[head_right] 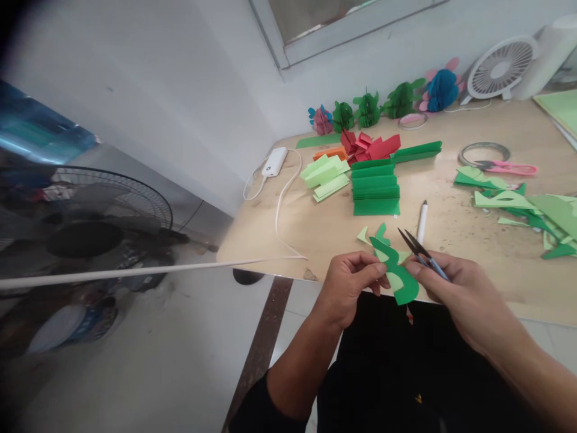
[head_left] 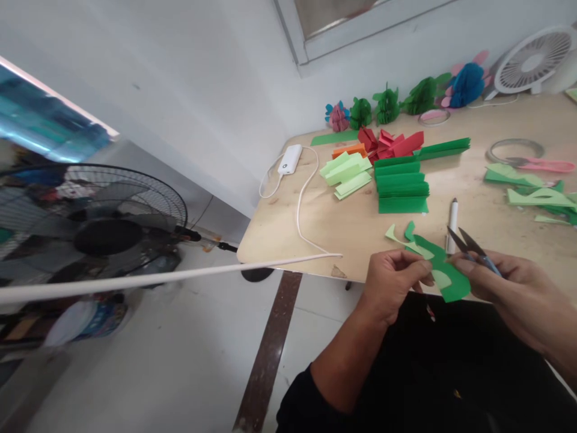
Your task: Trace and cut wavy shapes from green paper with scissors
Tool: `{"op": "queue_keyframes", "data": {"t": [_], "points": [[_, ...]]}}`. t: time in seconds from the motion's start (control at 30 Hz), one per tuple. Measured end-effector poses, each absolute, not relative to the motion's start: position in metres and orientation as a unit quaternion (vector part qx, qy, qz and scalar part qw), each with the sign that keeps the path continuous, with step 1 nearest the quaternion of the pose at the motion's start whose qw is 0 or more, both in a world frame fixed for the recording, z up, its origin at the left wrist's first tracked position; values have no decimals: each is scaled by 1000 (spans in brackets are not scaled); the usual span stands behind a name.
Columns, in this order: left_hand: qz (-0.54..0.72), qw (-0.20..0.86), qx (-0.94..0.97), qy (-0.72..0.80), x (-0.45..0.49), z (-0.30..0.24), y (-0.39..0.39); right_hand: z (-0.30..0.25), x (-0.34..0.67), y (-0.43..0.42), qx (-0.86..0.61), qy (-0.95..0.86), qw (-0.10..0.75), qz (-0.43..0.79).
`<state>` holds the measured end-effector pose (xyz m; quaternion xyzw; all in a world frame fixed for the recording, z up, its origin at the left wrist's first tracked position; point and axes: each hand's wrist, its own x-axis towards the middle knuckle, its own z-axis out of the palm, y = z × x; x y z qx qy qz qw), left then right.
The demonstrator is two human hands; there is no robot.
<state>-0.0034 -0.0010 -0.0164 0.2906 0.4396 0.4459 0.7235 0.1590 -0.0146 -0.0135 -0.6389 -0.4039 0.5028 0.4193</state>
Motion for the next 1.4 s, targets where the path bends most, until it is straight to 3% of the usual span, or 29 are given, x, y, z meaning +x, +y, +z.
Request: {"op": "queue_keyframes", "data": {"t": [0.17,1.4], "points": [[487,703,261,447,-1,-16,1,-14,158,-21,-619,-362,411,563],[435,753,247,427,1,-24,10,-38,178,-12,-627,-397,381,552]]}}
